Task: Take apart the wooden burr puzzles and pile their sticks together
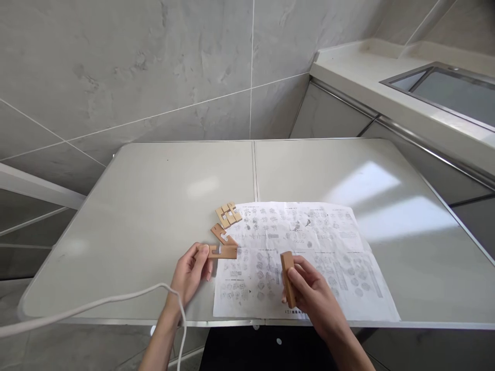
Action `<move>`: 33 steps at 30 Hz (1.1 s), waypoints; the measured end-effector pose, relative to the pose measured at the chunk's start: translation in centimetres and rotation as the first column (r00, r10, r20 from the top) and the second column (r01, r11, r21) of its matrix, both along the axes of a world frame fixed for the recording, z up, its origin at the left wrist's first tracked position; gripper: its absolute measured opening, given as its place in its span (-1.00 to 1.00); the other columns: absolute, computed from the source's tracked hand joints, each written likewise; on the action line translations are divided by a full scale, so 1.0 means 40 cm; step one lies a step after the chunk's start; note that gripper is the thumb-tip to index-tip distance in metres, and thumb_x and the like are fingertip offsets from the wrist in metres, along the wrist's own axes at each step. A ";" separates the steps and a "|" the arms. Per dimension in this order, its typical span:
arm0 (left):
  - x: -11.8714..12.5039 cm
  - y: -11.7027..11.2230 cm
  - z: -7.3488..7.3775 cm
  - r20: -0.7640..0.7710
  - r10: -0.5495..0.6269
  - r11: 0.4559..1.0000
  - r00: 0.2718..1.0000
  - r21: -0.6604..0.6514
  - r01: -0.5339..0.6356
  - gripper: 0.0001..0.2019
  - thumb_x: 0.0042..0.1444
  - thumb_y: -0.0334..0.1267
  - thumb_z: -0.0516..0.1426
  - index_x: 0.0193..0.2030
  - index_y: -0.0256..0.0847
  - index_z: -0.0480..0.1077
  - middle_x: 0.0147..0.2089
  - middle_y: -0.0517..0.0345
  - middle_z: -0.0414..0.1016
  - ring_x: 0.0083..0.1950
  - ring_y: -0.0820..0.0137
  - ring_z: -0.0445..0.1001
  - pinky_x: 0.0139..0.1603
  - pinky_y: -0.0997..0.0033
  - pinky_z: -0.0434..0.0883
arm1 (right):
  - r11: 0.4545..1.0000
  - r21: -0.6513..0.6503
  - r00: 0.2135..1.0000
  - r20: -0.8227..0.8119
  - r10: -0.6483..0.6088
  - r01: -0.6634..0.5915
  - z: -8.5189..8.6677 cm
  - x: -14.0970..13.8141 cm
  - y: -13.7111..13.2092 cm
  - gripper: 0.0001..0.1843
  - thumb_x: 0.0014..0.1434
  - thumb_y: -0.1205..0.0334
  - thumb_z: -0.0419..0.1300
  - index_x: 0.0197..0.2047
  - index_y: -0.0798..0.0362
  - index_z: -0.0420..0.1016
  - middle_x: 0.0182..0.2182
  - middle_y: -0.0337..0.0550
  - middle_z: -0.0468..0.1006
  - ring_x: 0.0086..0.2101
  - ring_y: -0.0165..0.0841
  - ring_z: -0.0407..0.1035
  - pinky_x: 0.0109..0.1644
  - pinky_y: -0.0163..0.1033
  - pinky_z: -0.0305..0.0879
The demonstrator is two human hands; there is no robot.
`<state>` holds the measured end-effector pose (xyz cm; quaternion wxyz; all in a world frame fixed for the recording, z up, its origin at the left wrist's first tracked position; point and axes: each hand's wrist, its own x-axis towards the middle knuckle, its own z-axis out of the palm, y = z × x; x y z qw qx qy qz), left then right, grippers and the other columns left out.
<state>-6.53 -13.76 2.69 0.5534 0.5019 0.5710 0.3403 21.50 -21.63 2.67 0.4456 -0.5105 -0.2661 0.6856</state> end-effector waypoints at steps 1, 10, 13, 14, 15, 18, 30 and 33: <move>-0.006 0.006 0.004 -0.058 0.003 1.000 0.998 -0.001 -0.003 -0.52 0.38 0.21 0.13 -0.37 -0.14 0.28 -0.53 0.29 0.37 -0.55 0.47 0.27 -0.41 0.42 0.28 | 1.000 -0.009 0.999 0.032 0.013 -0.013 0.005 -0.002 0.008 -0.56 0.37 -0.25 0.28 -0.01 -0.05 0.50 -0.35 -0.23 0.47 -0.51 -0.39 0.46 -0.57 -0.36 0.17; -0.020 0.047 0.009 -0.360 -0.098 0.995 0.928 -0.038 0.090 -0.49 0.36 0.24 0.09 -0.43 -0.13 0.27 -0.60 0.34 0.34 -0.62 0.47 0.27 -0.39 0.41 0.32 | 0.971 0.102 0.912 0.376 0.165 -0.218 0.005 -0.062 0.089 -0.52 0.43 -0.24 0.17 0.04 0.02 0.56 -0.28 -0.07 0.61 -0.32 -0.21 0.51 -0.31 -0.16 0.48; -0.016 0.060 0.006 -0.499 -0.078 0.995 0.863 0.016 0.099 -0.49 0.36 0.22 0.07 -0.47 -0.11 0.20 -0.61 0.33 0.33 -0.60 0.44 0.27 -0.39 0.40 0.27 | 0.962 0.147 0.840 0.529 0.121 -0.231 -0.004 -0.090 0.125 -0.59 0.45 -0.18 0.15 -0.07 0.00 0.56 -0.22 -0.03 0.64 -0.29 -0.17 0.54 -0.34 -0.16 0.47; -0.014 0.064 0.006 -0.562 -0.061 0.994 0.825 0.040 0.101 -0.49 0.36 0.21 0.06 -0.47 -0.11 0.20 -0.60 0.32 0.35 -0.58 0.42 0.28 -0.39 0.40 0.25 | 0.957 0.163 0.803 0.587 0.102 -0.241 -0.006 -0.100 0.137 -0.63 0.47 -0.13 0.15 -0.09 -0.01 0.56 -0.20 -0.02 0.65 -0.27 -0.16 0.54 -0.33 -0.15 0.46; -0.012 0.068 0.005 -0.626 -0.043 0.993 0.779 0.063 0.105 -0.50 0.36 0.20 0.06 -0.47 -0.11 0.21 -0.58 0.30 0.37 -0.55 0.40 0.29 -0.39 0.39 0.22 | 0.951 0.177 0.763 0.641 0.083 -0.252 -0.008 -0.109 0.148 -0.68 0.48 -0.07 0.14 -0.10 -0.02 0.56 -0.18 -0.03 0.65 -0.26 -0.15 0.55 -0.30 -0.14 0.46; -0.006 0.076 0.004 -0.769 -0.029 0.989 0.639 0.069 0.128 -0.54 0.37 0.18 0.03 -0.44 -0.09 0.27 -0.54 0.25 0.45 -0.50 0.34 0.36 -0.38 0.38 0.19 | 0.934 0.185 0.638 0.768 0.056 -0.304 -0.009 -0.132 0.174 -0.77 0.50 0.09 0.13 -0.18 -0.02 0.52 -0.19 -0.04 0.66 -0.25 -0.16 0.56 -0.27 -0.15 0.41; 0.016 0.098 0.006 -0.974 -0.102 0.969 0.200 -0.053 0.240 -0.52 0.45 0.13 -0.08 -0.34 -0.09 0.42 -0.45 0.08 0.61 -0.40 0.14 0.60 -0.43 0.35 0.05 | 0.886 0.037 0.273 0.957 0.102 -0.462 0.001 -0.175 0.220 -0.74 0.54 0.20 0.10 -0.25 0.00 0.41 -0.30 -0.15 0.65 -0.42 -0.30 0.48 -0.47 -0.27 0.02; 0.016 0.100 0.010 -0.982 -0.112 0.960 0.152 -0.067 0.273 -0.51 0.47 0.14 -0.09 -0.27 -0.09 0.48 -0.45 0.07 0.63 -0.36 0.09 0.65 -0.44 0.34 0.06 | 0.879 0.036 0.261 0.960 0.102 -0.476 0.003 -0.180 0.226 -0.78 0.53 0.26 0.12 -0.24 0.01 0.41 -0.28 -0.15 0.64 -0.38 -0.29 0.49 -0.46 -0.27 0.02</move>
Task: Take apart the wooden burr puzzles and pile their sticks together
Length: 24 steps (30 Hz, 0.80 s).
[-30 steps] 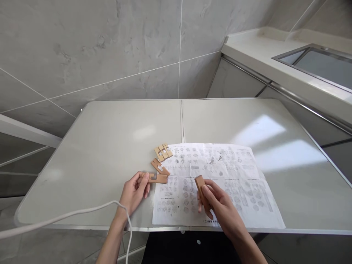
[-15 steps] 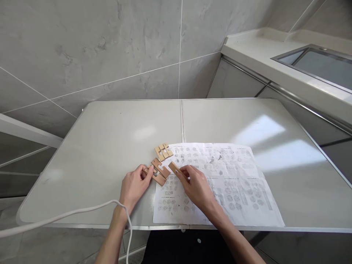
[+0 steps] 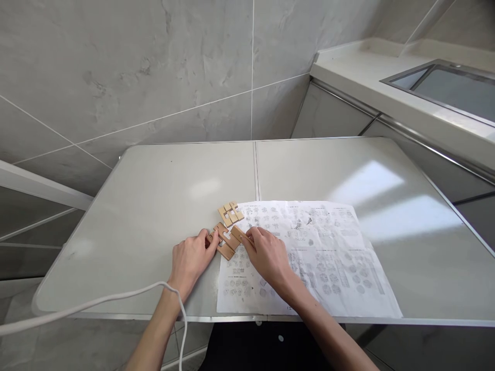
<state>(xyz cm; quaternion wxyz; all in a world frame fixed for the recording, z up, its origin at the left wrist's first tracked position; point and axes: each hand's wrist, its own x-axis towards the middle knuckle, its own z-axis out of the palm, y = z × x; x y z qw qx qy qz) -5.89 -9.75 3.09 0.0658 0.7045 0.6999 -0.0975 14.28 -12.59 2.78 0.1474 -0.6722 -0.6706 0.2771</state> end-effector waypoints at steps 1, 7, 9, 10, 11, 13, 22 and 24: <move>0.000 0.001 0.001 -0.011 -0.011 1.000 1.000 -0.003 0.011 -0.51 0.47 0.14 -0.09 -0.25 -0.09 0.49 -0.44 0.06 0.64 -0.35 0.07 0.66 -0.44 0.34 0.07 | 1.000 0.002 1.000 0.004 0.004 -0.004 0.000 -0.002 0.002 -0.79 0.52 0.28 0.12 -0.23 0.01 0.41 -0.27 -0.15 0.64 -0.36 -0.28 0.49 -0.46 -0.27 0.03; 0.004 0.011 0.006 -0.086 -0.098 0.995 0.991 -0.042 0.095 -0.50 0.51 0.06 -0.16 -0.12 -0.14 0.51 -0.38 0.00 0.69 -0.33 0.00 0.69 -0.42 0.33 0.18 | 1.000 0.021 0.999 0.029 0.019 -0.020 -0.002 -0.008 0.007 -0.84 0.50 0.34 0.15 -0.20 0.01 0.42 -0.21 -0.10 0.62 -0.23 -0.22 0.50 -0.45 -0.26 0.06; 0.006 0.013 0.009 -0.098 -0.119 0.992 0.988 -0.052 0.114 -0.51 0.51 0.05 -0.16 -0.10 -0.16 0.51 -0.38 -0.03 0.69 -0.32 -0.02 0.70 -0.40 0.32 0.23 | 0.999 0.027 0.999 0.035 0.017 -0.018 -0.006 -0.007 0.007 -0.86 0.49 0.35 0.15 -0.18 0.01 0.43 -0.18 -0.07 0.61 -0.21 -0.19 0.50 -0.44 -0.24 0.09; 0.006 0.014 0.010 -0.107 -0.129 0.991 0.986 -0.057 0.123 -0.50 0.51 0.04 -0.16 -0.09 -0.18 0.51 -0.39 -0.06 0.68 -0.32 -0.04 0.70 -0.39 0.30 0.25 | 0.999 0.030 0.999 0.036 0.015 -0.016 -0.008 -0.007 0.005 -0.87 0.48 0.36 0.16 -0.17 0.01 0.43 -0.17 -0.06 0.61 -0.20 -0.18 0.49 -0.44 -0.24 0.11; 0.007 0.015 0.012 -0.118 -0.139 0.989 0.983 -0.061 0.132 -0.50 0.51 0.03 -0.17 -0.08 -0.21 0.51 -0.40 -0.09 0.68 -0.31 -0.07 0.70 -0.38 0.28 0.28 | 0.999 0.033 0.999 0.036 0.012 -0.013 -0.010 -0.005 0.003 -0.88 0.48 0.36 0.15 -0.16 0.01 0.44 -0.16 -0.05 0.60 -0.19 -0.17 0.49 -0.43 -0.24 0.13; 0.009 0.015 0.016 -0.137 -0.162 0.986 0.977 -0.066 0.154 -0.47 0.52 0.00 -0.20 -0.06 -0.26 0.50 -0.40 -0.16 0.67 -0.29 -0.12 0.70 -0.36 0.24 0.32 | 0.999 0.040 0.999 0.031 0.007 -0.008 -0.014 0.001 -0.004 -0.88 0.49 0.35 0.13 -0.13 0.01 0.45 -0.14 -0.04 0.60 -0.17 -0.16 0.49 -0.42 -0.23 0.17; 0.024 0.022 0.030 -0.183 -0.227 0.972 0.957 -0.096 0.212 -0.42 0.52 -0.02 -0.24 -0.04 -0.35 0.50 -0.38 -0.27 0.66 -0.24 -0.19 0.71 -0.34 0.21 0.34 | 0.992 0.092 0.952 -0.302 -0.050 0.081 -0.016 0.148 -0.132 -0.83 0.52 0.21 0.08 0.02 -0.06 0.50 -0.04 -0.03 0.62 -0.10 -0.14 0.57 -0.14 -0.11 0.52; 0.029 0.021 0.035 -0.190 -0.220 0.973 0.957 -0.105 0.203 -0.42 0.52 -0.01 -0.24 -0.04 -0.36 0.50 -0.39 -0.28 0.65 -0.25 -0.19 0.71 -0.35 0.21 0.33 | 0.991 0.041 0.918 -0.384 -0.100 0.125 -0.023 0.203 -0.173 -0.79 0.52 0.09 0.08 -0.01 -0.07 0.52 -0.07 -0.02 0.63 -0.19 -0.15 0.57 -0.19 -0.11 0.53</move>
